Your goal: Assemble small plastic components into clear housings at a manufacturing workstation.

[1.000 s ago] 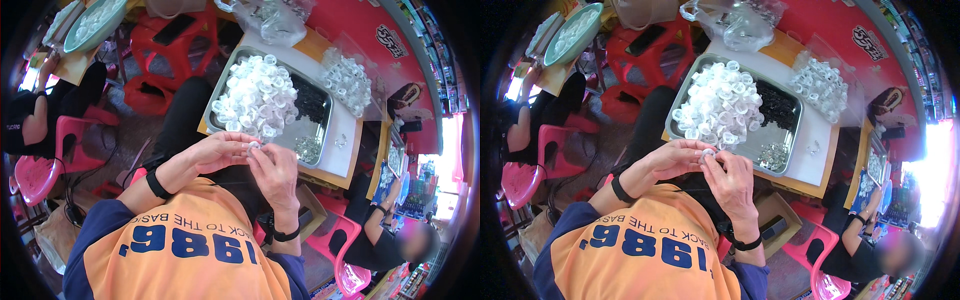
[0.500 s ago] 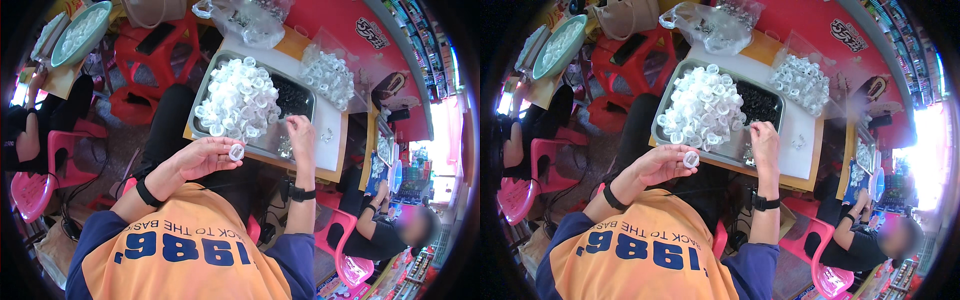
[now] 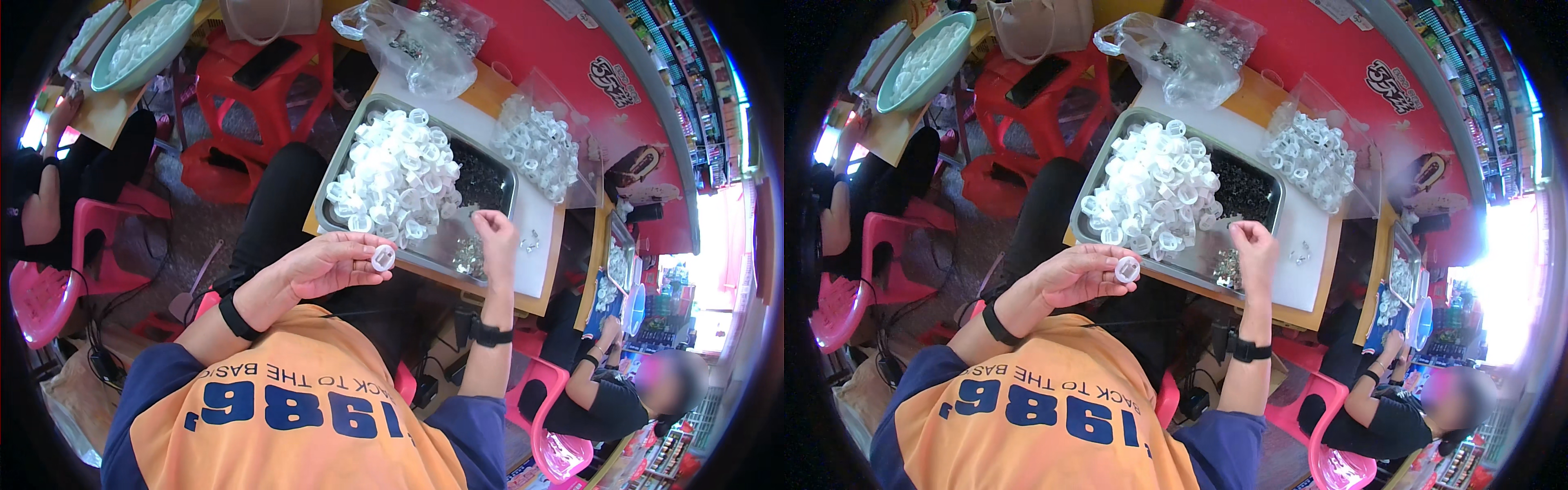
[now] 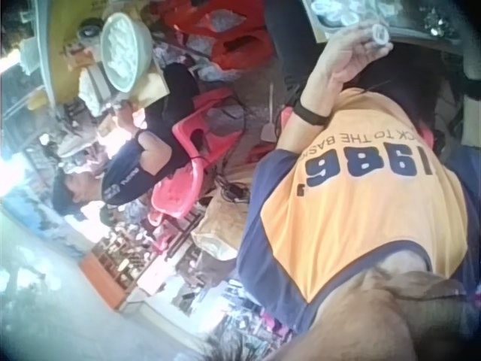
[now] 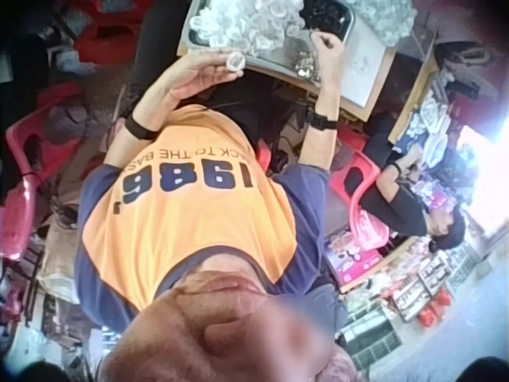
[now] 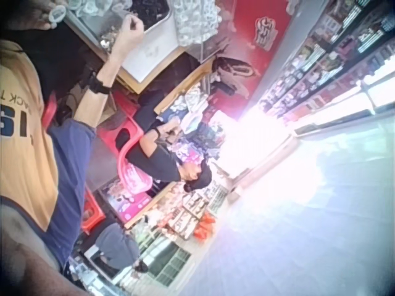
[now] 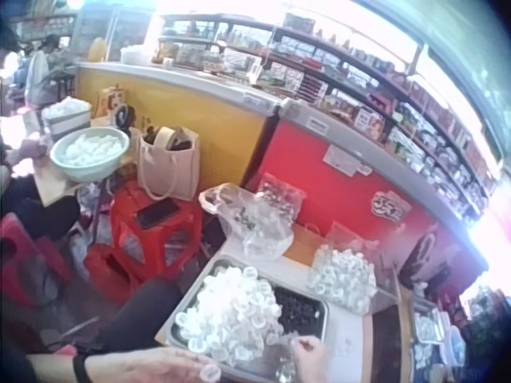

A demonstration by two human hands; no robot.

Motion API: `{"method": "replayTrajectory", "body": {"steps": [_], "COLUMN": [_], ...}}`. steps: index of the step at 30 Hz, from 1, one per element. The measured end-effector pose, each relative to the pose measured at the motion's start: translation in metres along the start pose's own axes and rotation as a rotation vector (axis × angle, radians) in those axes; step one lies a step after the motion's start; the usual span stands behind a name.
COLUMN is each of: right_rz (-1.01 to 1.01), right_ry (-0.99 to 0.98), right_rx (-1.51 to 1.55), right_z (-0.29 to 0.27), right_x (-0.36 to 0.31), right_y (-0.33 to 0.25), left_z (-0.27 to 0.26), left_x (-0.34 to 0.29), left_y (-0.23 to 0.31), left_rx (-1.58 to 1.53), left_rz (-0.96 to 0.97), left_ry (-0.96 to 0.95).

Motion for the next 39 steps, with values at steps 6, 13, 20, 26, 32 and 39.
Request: {"method": "replayTrajectory", "body": {"steps": [6, 13, 20, 26, 32, 39], "right_rz": [0.398, 0.432, 0.306, 0.254, 0.338, 0.393], "right_ry": [-0.181, -0.208, 0.018, 0.018, -0.135, -0.163], "right_rx": [1.1, 1.304, 0.666, 0.645, 1.144, 1.328], "right_z": [0.007, 0.012, 0.004, -0.008, 0.002, 0.005], "right_x": [-0.052, -0.063, -0.016, -0.012, -0.051, -0.076], "right_y": [-0.017, -0.014, 0.027, 0.016, -0.032, -0.051], "left_z": [0.004, 0.007, 0.002, 0.001, 0.004, 0.004], "left_x": [0.001, 0.002, 0.003, 0.002, 0.003, 0.006], "left_y": [-0.001, -0.005, -0.004, -0.001, -0.001, -0.003], "left_rx": [-0.005, -0.007, 0.006, -0.017, -0.034, -0.027], "left_rz": [-0.008, -0.036, -0.02, -0.022, -0.036, -0.047], "left_ry": [0.006, 0.0, 0.028, 0.026, 0.015, 0.017]}}
Point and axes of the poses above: each hand's wrist, its own x-axis towards the middle knuckle, its own z-axis out of the palm, y = z × x, the point moved 8 cm from there along x, towards the middle knuckle, and after that the axes turned 7 degrees about y, right-handed, at the moved point
